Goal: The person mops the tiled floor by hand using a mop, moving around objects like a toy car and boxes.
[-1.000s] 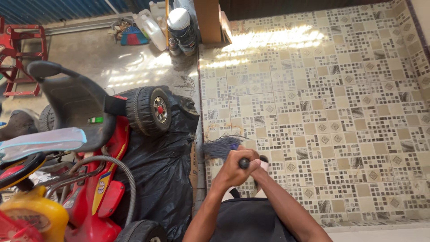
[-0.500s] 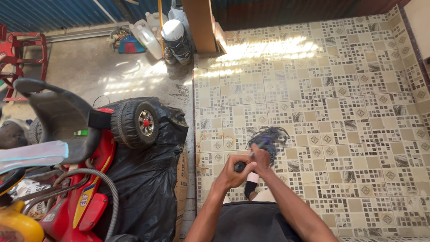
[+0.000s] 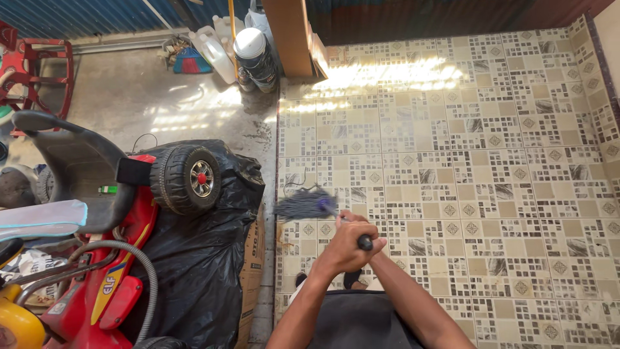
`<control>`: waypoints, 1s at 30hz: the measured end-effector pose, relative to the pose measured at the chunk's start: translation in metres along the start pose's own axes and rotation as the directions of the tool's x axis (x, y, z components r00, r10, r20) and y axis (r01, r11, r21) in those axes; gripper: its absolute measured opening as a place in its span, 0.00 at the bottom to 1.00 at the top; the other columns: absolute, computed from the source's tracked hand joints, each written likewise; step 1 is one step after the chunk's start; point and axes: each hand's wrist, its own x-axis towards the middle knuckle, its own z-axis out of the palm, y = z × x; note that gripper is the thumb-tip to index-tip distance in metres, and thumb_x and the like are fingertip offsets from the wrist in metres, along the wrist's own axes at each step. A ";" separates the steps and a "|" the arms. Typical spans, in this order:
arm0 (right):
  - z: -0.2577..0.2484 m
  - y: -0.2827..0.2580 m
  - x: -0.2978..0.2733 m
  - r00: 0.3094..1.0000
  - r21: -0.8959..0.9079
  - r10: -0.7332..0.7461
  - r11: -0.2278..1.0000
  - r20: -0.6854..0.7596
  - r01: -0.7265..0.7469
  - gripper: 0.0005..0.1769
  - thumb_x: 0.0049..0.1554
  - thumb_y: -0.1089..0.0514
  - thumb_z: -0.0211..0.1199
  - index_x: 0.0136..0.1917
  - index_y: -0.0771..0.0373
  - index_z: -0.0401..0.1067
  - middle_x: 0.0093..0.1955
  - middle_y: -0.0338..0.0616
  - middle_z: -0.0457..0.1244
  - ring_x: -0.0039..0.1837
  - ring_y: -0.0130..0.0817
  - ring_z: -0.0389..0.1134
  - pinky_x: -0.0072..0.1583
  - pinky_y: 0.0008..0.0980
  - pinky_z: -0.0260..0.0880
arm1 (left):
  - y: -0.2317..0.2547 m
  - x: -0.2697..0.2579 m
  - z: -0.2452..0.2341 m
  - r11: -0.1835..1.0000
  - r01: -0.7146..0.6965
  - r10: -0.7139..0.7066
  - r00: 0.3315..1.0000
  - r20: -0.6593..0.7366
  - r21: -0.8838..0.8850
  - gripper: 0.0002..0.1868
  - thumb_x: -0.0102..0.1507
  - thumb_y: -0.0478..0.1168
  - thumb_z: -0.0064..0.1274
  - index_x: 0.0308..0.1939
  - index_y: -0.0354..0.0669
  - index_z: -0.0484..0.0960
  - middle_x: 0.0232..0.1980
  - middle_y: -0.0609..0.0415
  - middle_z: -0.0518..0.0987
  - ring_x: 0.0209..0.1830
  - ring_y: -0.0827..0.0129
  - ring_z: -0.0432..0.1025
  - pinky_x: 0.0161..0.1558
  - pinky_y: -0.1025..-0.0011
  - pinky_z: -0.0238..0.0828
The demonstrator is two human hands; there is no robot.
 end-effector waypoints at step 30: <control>0.091 -0.065 0.042 0.980 -0.166 -0.185 0.971 -0.073 0.171 0.07 0.55 0.58 0.62 0.49 0.54 0.70 0.41 0.46 0.65 0.35 0.42 0.65 0.39 0.38 0.66 | -0.019 -0.012 -0.074 0.984 0.139 -0.141 0.990 0.007 0.108 0.13 0.61 0.37 0.59 0.25 0.33 0.75 0.25 0.44 0.76 0.28 0.54 0.73 0.37 0.58 0.67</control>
